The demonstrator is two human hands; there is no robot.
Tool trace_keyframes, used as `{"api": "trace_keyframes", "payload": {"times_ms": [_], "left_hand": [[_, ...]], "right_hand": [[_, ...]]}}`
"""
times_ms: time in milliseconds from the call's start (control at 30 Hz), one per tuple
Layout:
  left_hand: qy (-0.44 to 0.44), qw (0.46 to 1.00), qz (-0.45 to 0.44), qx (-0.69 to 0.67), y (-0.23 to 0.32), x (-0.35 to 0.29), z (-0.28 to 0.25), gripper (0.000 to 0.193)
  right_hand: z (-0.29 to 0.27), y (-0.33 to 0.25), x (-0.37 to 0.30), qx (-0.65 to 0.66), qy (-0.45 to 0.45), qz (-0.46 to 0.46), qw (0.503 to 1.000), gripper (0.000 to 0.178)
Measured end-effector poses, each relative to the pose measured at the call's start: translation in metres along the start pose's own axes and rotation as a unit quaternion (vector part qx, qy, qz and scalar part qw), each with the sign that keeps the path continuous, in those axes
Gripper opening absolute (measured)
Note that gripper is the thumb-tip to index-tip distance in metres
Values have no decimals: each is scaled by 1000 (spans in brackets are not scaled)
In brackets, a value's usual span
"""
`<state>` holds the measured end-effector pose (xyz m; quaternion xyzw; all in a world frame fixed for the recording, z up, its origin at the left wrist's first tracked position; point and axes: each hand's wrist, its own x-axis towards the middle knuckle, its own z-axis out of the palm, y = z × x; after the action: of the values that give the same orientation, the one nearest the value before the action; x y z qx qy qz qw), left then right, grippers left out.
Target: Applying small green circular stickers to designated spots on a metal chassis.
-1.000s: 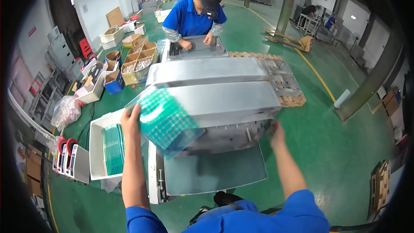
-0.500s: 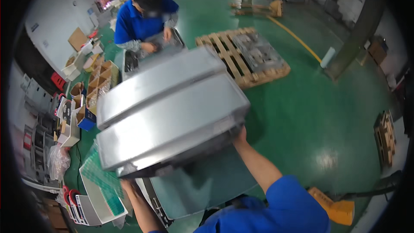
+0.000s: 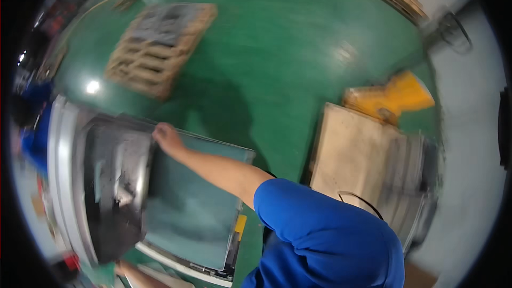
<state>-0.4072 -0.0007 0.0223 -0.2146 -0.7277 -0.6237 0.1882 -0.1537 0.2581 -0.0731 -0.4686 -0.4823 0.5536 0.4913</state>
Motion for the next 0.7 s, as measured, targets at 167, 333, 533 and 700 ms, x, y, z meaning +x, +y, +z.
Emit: {"api": "trace_keyframes", "payload": {"times_ms": [167,333,533,700], "left_hand": [[-177,981,85,-5,73,-146,60,39],[-410,907,69,-68,136,-336,97,38],[-526,847,69,-22,180,-472,74,37],[-517,849,68,81,181,-540,43,37]], "right_hand": [[-281,30,-134,55,199,44,978,24],[-622,137,-398,-268,473,347,765,27],[-795,66,-677,-277,647,480,524,30],[-904,39,-829,-385,674,492,395,66]]}}
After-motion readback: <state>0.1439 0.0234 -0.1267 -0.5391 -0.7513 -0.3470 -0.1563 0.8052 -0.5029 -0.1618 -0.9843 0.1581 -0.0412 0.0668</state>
